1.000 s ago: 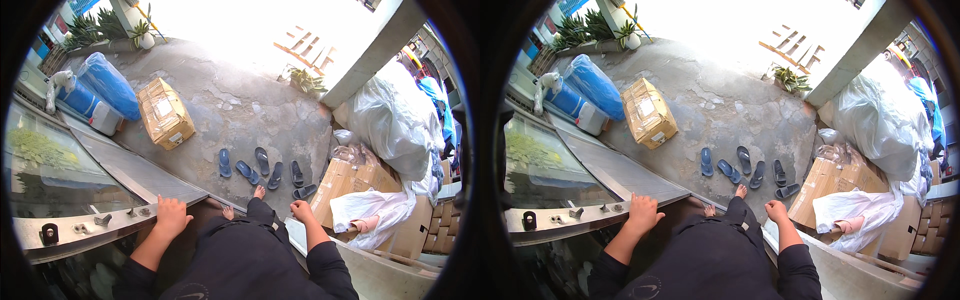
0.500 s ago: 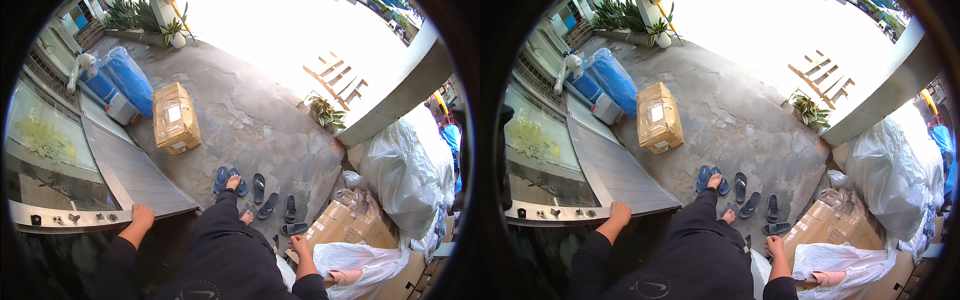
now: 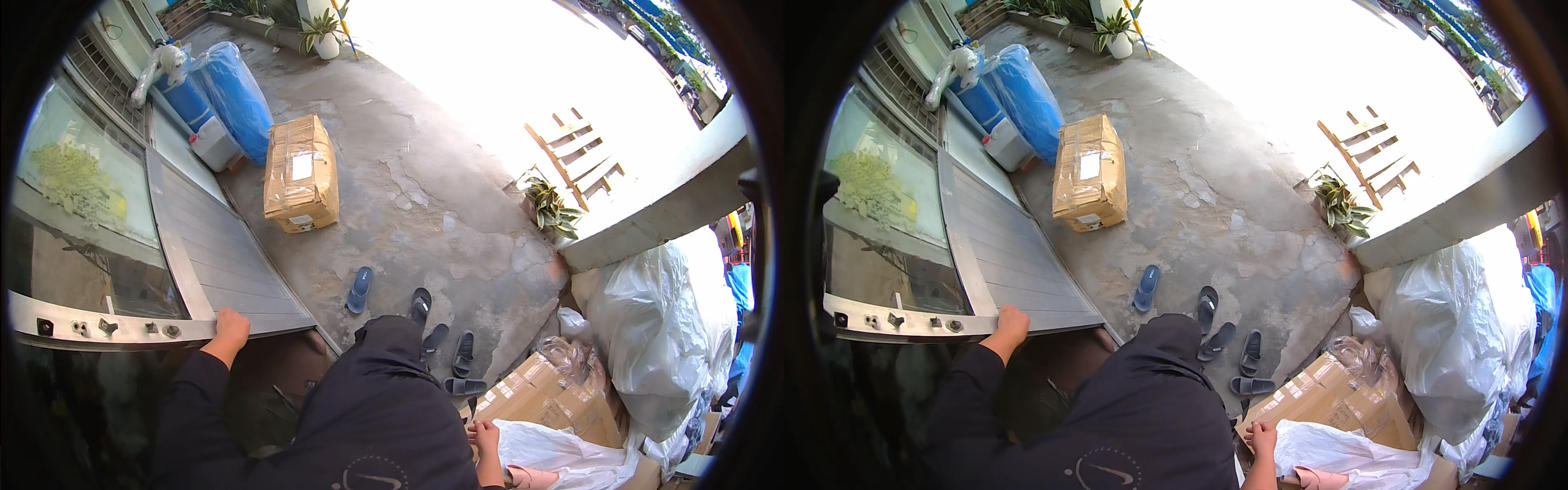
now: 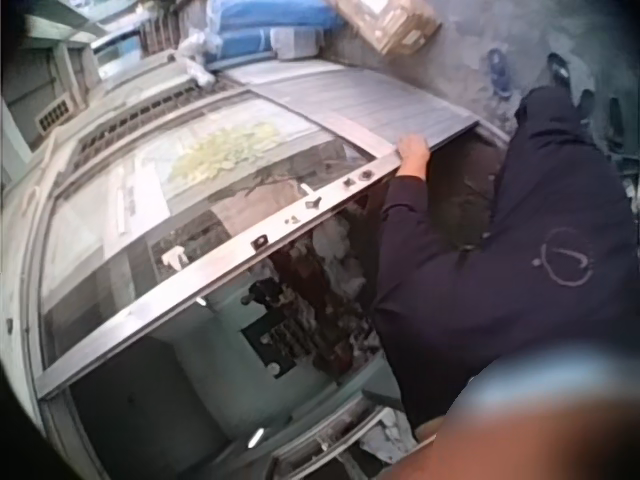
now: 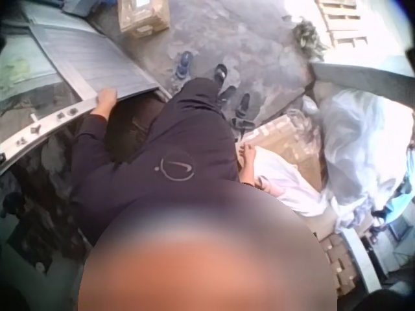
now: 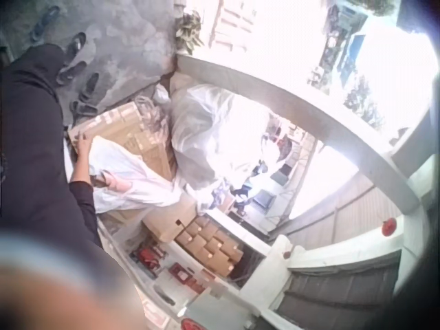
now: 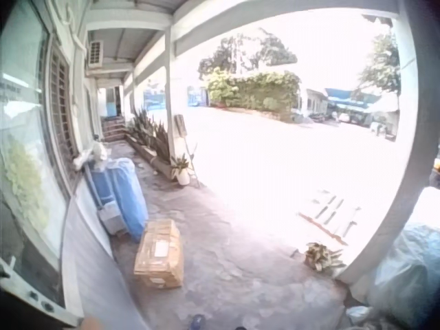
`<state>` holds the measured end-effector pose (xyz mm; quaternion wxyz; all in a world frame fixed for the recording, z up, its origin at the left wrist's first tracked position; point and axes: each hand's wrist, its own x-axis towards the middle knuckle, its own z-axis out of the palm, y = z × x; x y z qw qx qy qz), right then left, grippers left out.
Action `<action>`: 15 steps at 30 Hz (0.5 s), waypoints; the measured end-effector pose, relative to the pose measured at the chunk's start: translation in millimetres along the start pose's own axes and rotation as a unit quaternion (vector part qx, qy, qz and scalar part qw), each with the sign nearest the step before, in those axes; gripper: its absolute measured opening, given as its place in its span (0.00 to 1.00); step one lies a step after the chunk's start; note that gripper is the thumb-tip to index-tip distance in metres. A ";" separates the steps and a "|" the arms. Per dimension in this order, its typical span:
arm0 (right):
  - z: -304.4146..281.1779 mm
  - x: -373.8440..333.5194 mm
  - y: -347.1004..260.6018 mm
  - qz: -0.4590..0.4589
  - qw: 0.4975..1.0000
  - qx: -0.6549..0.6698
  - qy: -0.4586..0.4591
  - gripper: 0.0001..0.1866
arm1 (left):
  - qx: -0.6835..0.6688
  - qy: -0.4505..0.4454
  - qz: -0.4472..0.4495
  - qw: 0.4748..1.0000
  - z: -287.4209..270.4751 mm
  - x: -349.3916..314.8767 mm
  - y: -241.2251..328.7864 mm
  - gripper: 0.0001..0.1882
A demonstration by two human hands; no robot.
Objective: The person walks from a cluttered office to an outdoor storage area, opens a large white sack, and pours out many plastic-wrapped slippers. They then open a cardboard box and remove a stack of slippers, placing them on the floor.
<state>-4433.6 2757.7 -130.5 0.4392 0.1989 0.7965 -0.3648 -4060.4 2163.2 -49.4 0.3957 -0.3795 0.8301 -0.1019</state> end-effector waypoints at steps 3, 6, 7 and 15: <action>3.8 3.9 -1.8 0.008 0.997 -0.071 -0.034 0.13 | 0.003 0.016 0.007 1.000 -1.4 -5.2 0.5 0.10; 6.6 7.2 -14.4 -0.015 0.998 -0.060 -0.030 0.13 | 0.015 0.016 0.004 1.000 -0.1 -7.9 2.8 0.10; 7.3 8.3 -20.5 -0.028 0.998 -0.064 -0.008 0.13 | 0.022 0.021 0.002 1.000 1.0 -7.5 3.1 0.10; 2.7 26.7 -72.8 -0.052 0.989 -0.124 -0.060 0.14 | 0.040 -0.035 -0.025 0.998 -5.0 -11.1 9.3 0.10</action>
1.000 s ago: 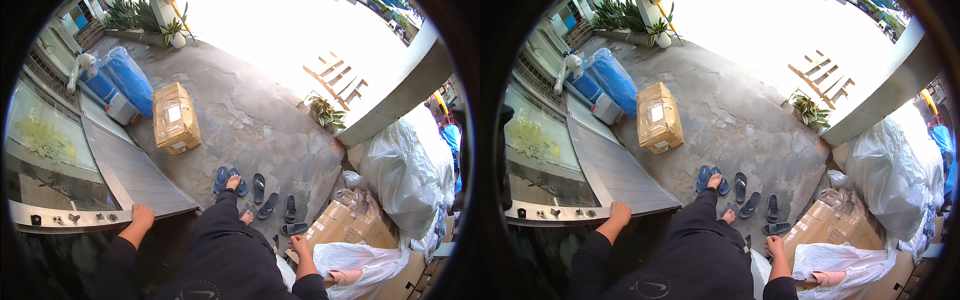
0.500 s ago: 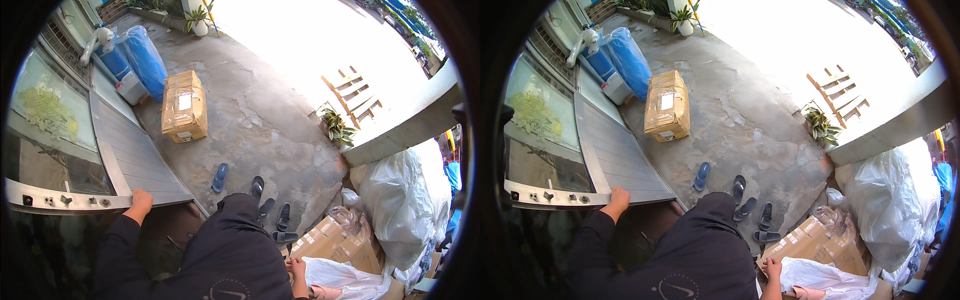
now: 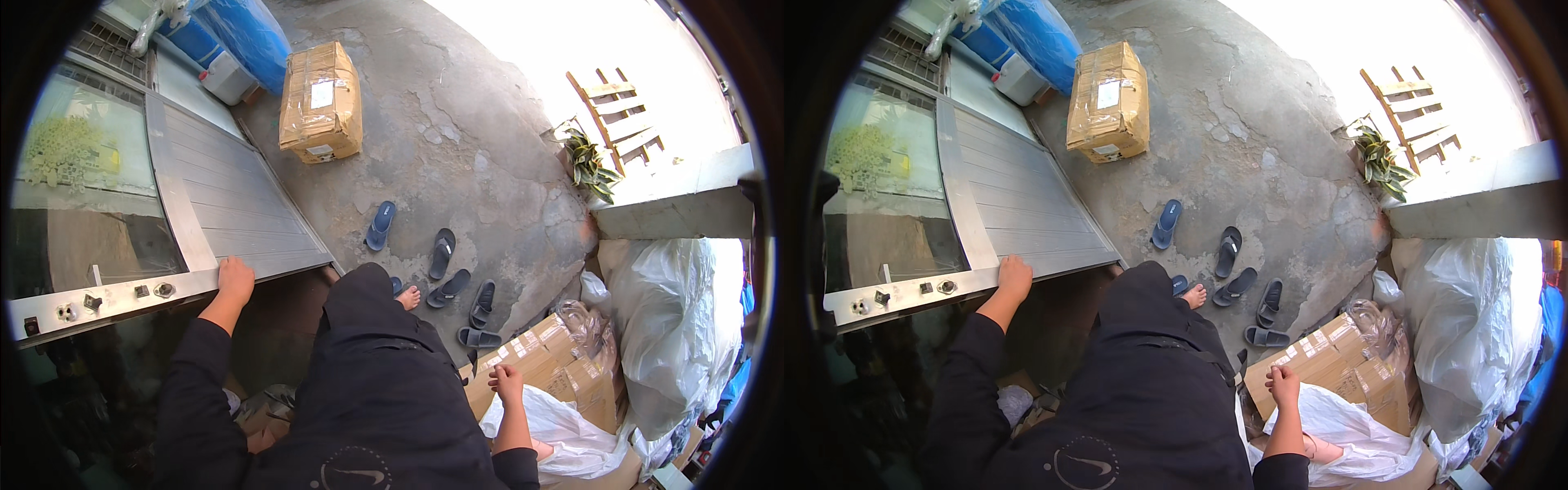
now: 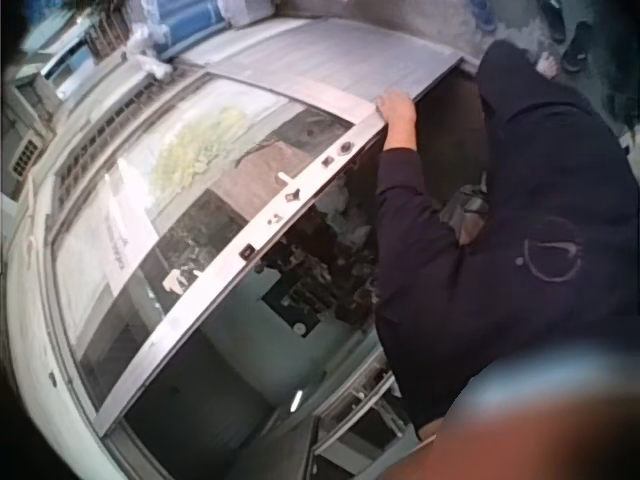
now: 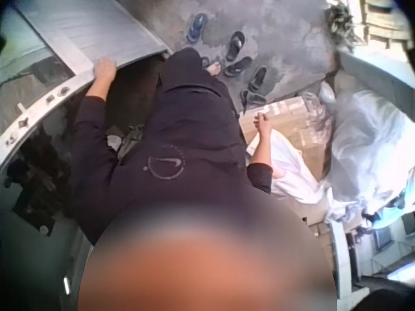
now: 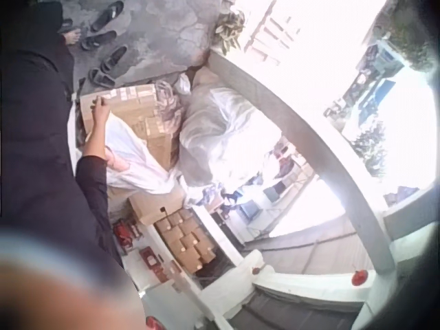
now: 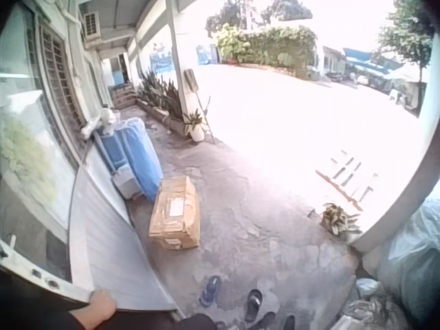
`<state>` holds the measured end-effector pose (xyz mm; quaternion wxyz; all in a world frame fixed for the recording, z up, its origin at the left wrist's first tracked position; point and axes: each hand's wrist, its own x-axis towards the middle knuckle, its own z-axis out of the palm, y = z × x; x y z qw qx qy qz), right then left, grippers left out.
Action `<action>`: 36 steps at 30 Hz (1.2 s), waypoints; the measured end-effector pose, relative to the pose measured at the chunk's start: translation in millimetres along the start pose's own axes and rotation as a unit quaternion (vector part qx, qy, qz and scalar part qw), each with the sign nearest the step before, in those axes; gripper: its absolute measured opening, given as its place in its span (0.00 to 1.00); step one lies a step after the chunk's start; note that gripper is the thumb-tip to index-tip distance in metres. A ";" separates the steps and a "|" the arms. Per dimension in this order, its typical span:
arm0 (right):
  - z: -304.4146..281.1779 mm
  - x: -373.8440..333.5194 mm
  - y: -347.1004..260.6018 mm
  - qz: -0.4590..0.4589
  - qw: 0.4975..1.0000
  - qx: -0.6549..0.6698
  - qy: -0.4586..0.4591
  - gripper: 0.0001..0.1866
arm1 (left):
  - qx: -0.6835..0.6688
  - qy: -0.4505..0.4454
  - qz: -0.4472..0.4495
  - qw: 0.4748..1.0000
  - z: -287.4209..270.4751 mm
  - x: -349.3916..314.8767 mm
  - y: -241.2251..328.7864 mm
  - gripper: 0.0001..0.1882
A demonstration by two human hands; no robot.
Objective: The person walks from a cluttered office to an outdoor storage area, opens a large white sack, and pours out many plastic-wrapped slippers. They then open a cardboard box and remove a stack of slippers, placing them on the floor.
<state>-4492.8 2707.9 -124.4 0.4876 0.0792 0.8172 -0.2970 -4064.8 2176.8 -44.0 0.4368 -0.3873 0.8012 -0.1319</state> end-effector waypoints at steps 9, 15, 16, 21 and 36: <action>47.0 14.8 -9.6 -0.003 0.993 -0.087 -0.083 0.14 | 0.028 0.026 0.047 0.998 2.3 -4.8 -6.6 0.10; 59.7 28.2 -51.0 -0.039 0.986 -0.136 -0.083 0.13 | -0.001 0.027 0.038 0.999 5.6 -4.6 -4.5 0.10; 59.6 31.8 -59.9 -0.053 0.986 -0.137 -0.082 0.13 | -0.011 0.007 0.034 0.999 5.8 -4.1 -3.8 0.10; 65.0 51.1 -98.4 -0.094 0.984 -0.139 -0.067 0.13 | 0.034 -0.003 0.035 0.999 6.6 -2.5 -2.3 0.10; 155.3 41.8 -324.6 -0.320 0.924 -0.192 -0.078 0.14 | -0.124 -0.071 -0.037 0.989 -19.0 13.9 5.2 0.14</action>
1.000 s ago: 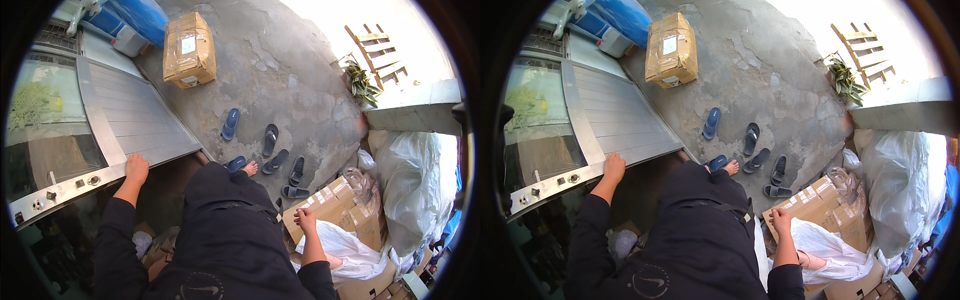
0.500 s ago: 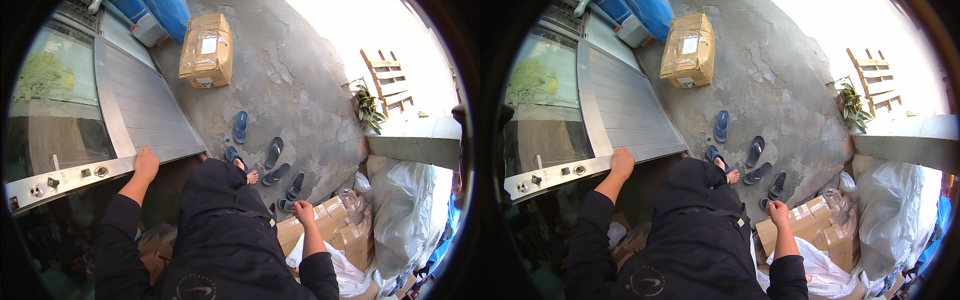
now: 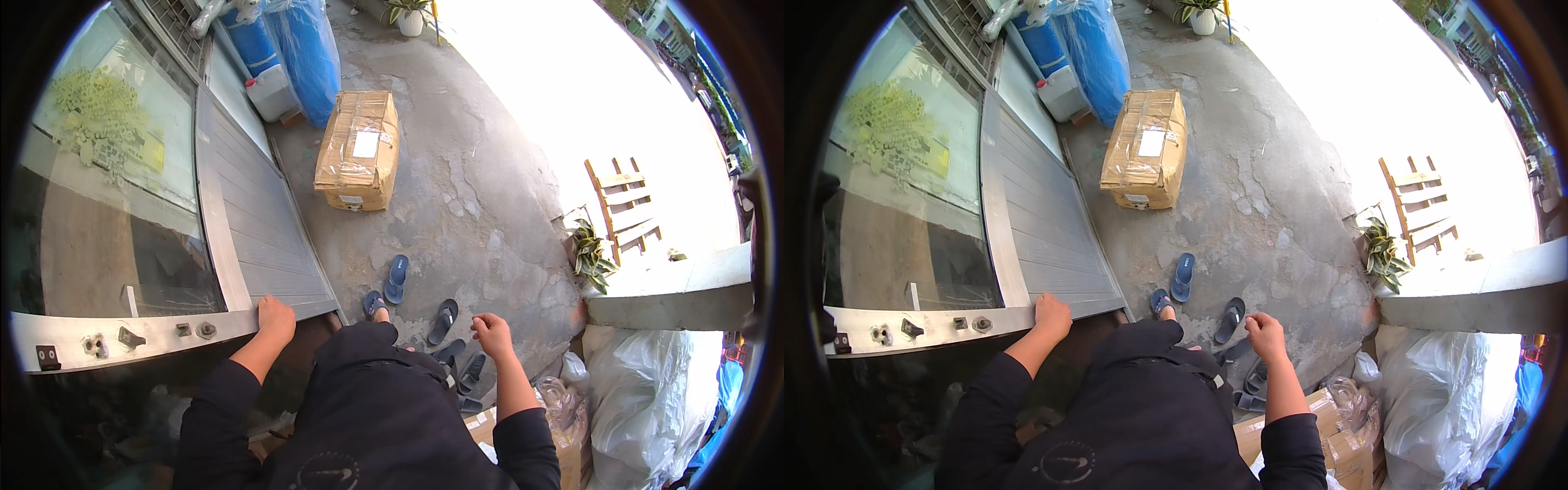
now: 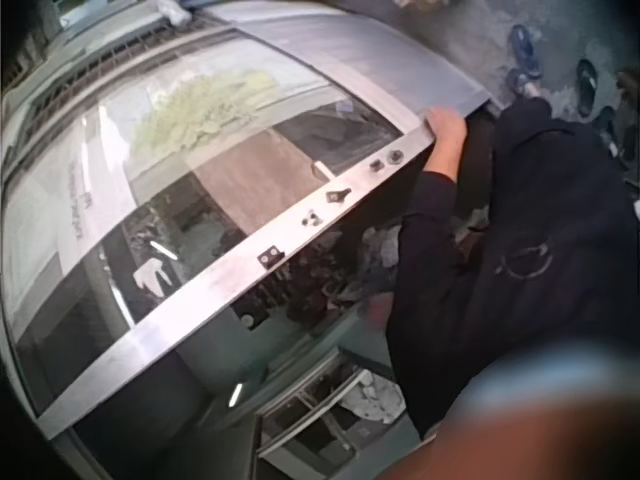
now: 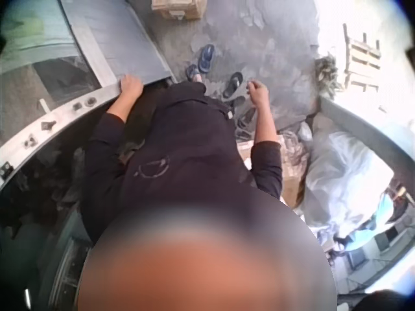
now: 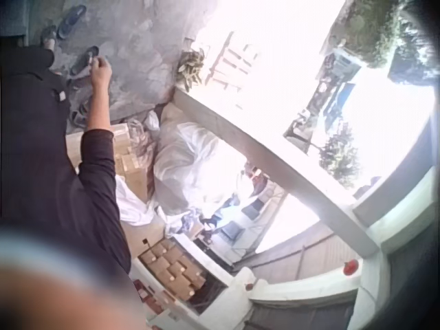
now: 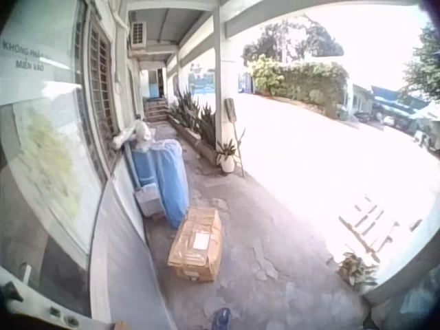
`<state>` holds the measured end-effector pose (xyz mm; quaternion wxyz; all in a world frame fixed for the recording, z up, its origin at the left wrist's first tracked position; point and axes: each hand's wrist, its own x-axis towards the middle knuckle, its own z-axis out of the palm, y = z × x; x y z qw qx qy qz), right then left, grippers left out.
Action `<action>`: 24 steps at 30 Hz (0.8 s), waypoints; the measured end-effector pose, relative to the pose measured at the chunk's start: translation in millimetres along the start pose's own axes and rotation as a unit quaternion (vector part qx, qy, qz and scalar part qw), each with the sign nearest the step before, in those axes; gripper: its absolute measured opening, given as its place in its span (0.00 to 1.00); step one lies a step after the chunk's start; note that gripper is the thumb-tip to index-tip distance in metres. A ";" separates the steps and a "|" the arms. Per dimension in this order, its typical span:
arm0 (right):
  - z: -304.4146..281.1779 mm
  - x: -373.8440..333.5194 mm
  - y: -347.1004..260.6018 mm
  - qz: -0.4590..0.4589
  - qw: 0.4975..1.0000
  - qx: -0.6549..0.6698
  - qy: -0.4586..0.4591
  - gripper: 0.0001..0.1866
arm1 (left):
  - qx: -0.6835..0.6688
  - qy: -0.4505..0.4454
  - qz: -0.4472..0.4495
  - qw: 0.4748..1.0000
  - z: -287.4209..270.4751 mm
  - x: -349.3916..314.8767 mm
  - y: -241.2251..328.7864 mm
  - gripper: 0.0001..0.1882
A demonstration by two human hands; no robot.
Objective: The person walks from a cluttered office to an outdoor storage area, opens a large white sack, and pours out many plastic-wrapped slippers. They then open a cardboard box and remove a stack of slippers, placing them on the floor.
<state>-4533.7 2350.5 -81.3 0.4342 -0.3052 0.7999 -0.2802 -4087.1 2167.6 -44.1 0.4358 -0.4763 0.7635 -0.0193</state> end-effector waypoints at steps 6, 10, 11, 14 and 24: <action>-5.7 1.9 -4.1 0.073 0.996 -0.021 -0.038 0.14 | -0.100 0.028 0.010 0.995 7.5 -0.5 -5.7 0.15; 10.9 18.6 0.8 0.072 0.972 -0.190 -0.115 0.15 | -0.149 0.026 -0.022 0.988 6.1 0.5 -2.5 0.15; 15.0 29.5 -6.4 0.064 0.960 -0.239 -0.130 0.16 | -0.162 0.036 -0.036 0.985 4.8 0.8 -1.2 0.15; 20.0 69.2 -49.2 0.007 0.925 -0.330 -0.188 0.17 | -0.181 0.022 -0.067 0.981 -0.5 -0.4 1.5 0.15; 52.4 181.1 -227.1 -0.176 0.895 -0.344 -0.221 0.16 | -0.281 -0.181 -0.101 0.937 17.4 13.3 52.3 0.25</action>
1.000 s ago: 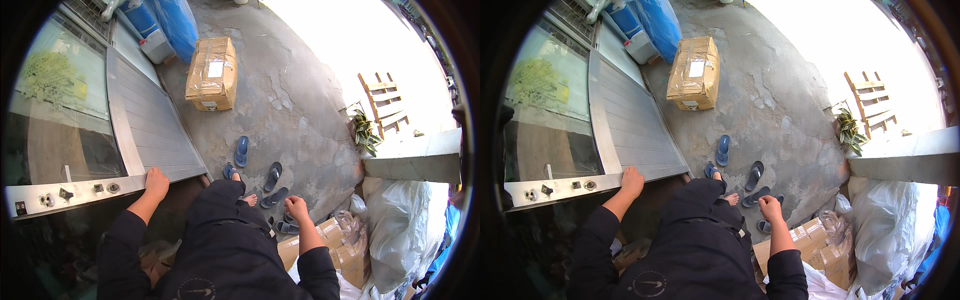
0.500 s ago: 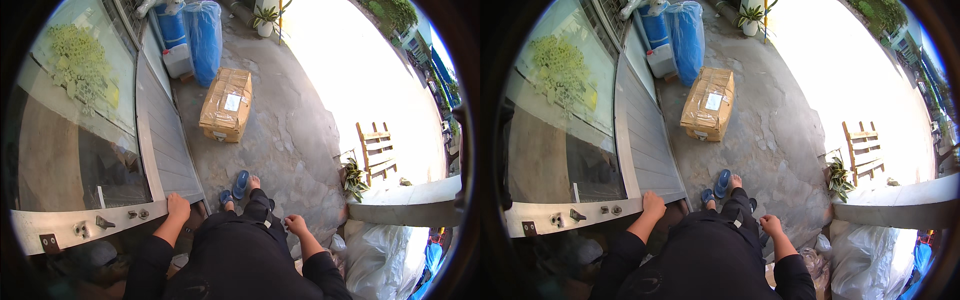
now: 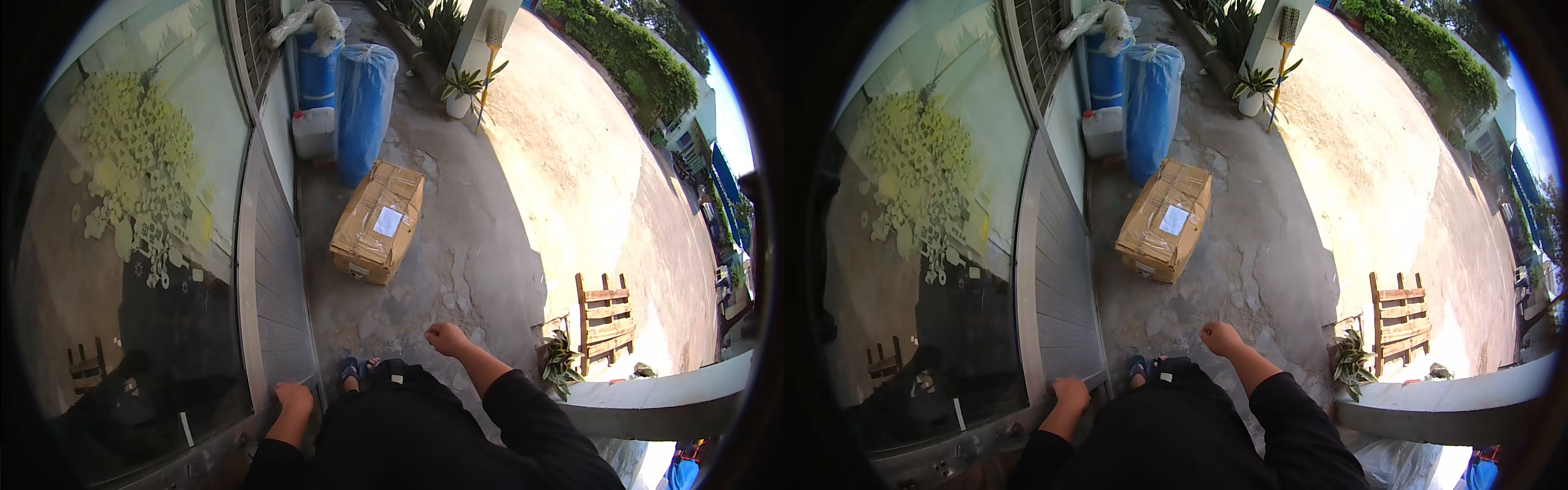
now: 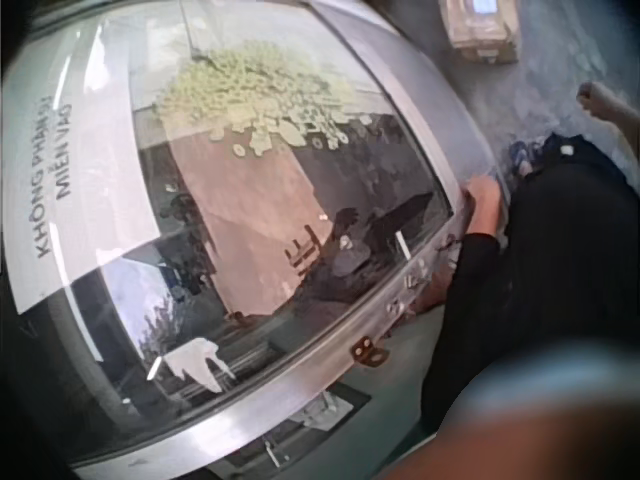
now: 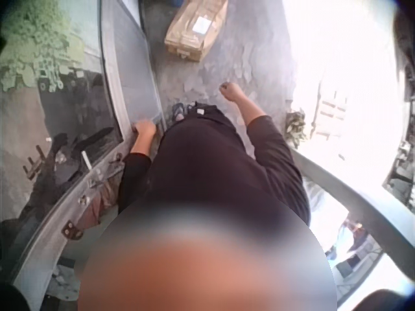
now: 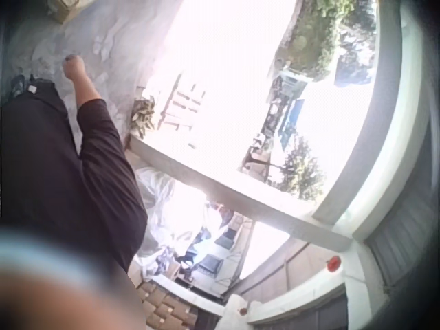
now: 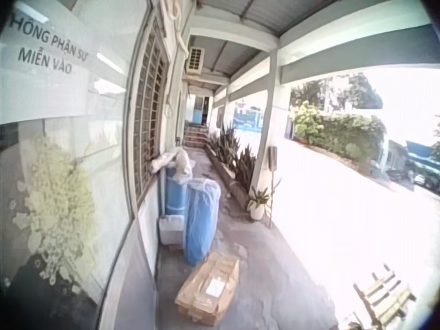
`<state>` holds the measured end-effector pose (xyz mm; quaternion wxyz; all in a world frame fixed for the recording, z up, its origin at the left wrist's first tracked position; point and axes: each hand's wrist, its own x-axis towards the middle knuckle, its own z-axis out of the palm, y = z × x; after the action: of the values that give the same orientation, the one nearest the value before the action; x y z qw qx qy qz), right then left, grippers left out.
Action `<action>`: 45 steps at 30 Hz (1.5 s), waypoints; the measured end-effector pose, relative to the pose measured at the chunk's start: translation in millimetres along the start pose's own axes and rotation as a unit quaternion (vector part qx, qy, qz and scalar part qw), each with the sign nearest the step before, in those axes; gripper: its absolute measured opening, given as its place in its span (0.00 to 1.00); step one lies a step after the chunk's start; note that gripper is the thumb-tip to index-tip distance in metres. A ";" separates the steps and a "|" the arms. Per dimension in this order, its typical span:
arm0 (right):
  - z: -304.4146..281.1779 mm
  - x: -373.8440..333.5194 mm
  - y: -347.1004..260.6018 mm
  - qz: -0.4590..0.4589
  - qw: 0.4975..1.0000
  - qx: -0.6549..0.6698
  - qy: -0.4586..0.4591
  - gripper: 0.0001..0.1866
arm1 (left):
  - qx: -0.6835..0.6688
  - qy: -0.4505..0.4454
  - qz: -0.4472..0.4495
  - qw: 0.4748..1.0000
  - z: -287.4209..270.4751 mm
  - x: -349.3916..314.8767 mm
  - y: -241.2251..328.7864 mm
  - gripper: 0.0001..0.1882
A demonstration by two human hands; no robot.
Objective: The person walks from a cluttered office to an outdoor storage area, opens a large white sack, and pours out many plastic-wrapped slippers. They then open a cardboard box and remove a stack of slippers, placing them on the floor.
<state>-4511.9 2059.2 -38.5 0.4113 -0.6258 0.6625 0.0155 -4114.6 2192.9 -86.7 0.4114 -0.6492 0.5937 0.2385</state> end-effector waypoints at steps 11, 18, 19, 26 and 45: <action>-40.1 -38.5 292.3 0.293 0.918 0.196 0.183 0.15 | -0.205 -0.200 -0.018 0.958 -13.7 78.8 16.3 0.21; -47.3 -116.0 483.7 0.531 0.779 0.329 0.054 0.14 | -0.381 -0.170 -0.024 0.908 -253.3 150.4 236.2 0.21; -63.4 -110.6 499.1 0.531 0.789 0.308 0.014 0.14 | -0.393 -0.168 -0.016 0.904 -292.6 152.7 271.9 0.21; -359.7 23.0 650.3 0.351 0.760 0.490 0.244 0.17 | -0.324 -0.176 0.032 0.929 -542.6 257.2 511.5 0.29; -521.9 125.3 1130.3 0.667 0.507 0.544 0.034 0.23 | -0.024 0.163 0.695 0.700 -1138.9 197.3 1744.4 0.16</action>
<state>-5722.7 1921.9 -322.8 0.5161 0.3484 0.7761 -0.0999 -5969.3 1224.3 -58.1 0.0095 -0.0909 0.9280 0.3611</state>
